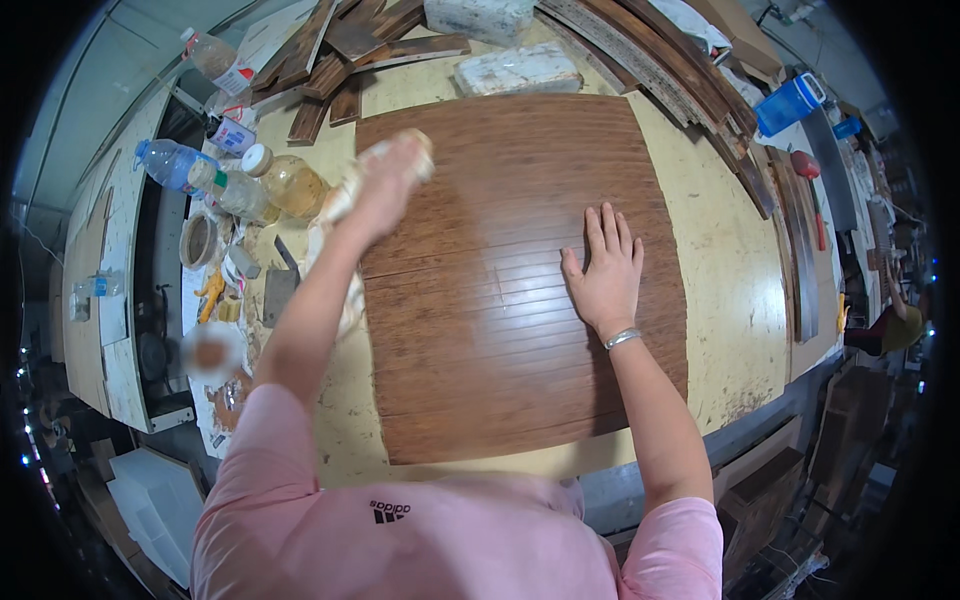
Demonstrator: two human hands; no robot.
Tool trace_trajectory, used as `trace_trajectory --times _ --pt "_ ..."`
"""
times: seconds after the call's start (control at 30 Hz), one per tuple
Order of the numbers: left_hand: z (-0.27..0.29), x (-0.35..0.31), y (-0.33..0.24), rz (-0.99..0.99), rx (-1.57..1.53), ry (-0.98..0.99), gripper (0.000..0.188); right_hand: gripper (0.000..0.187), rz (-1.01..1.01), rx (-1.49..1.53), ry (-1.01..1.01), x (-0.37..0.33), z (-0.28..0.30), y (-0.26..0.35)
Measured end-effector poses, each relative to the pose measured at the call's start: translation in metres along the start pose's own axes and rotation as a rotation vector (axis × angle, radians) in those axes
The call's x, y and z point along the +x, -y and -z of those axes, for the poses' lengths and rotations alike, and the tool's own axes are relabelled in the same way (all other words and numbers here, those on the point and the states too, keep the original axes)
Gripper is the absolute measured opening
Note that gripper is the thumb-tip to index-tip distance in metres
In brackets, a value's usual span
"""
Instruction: The person applies a liquid from a bottle onto a cloth and uses it to wipe and polish wood panels on a workbench.
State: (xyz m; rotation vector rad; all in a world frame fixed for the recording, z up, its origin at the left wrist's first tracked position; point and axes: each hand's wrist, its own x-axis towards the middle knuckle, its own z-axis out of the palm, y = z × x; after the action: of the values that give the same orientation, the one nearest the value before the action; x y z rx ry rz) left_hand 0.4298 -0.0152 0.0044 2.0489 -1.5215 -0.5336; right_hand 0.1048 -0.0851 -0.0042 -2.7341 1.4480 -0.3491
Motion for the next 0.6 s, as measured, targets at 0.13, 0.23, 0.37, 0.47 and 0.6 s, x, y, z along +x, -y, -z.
trace_trajectory --times 0.13,0.23,0.37,0.47,0.6 --pt "-0.008 0.025 -0.041 0.031 0.439 0.110 0.051 0.066 -0.035 0.009 0.016 -0.003 -0.002 -0.009" --pt "-0.036 -0.014 -0.047 -0.521 0.436 0.158 0.046 0.066 -0.043 0.034 0.028 -0.001 0.001 -0.003" --pt "0.010 0.060 0.001 -0.014 0.420 -0.037 0.046 0.067 -0.032 0.044 0.004 -0.002 0.004 -0.004" --pt "0.010 0.071 -0.016 0.086 0.437 -0.070 0.047 0.067 -0.024 0.058 0.027 0.001 0.002 0.000" --pt "-0.062 0.012 -0.057 -0.657 0.299 -0.006 0.039 0.067 -0.052 0.045 0.049 0.001 0.003 -0.002"
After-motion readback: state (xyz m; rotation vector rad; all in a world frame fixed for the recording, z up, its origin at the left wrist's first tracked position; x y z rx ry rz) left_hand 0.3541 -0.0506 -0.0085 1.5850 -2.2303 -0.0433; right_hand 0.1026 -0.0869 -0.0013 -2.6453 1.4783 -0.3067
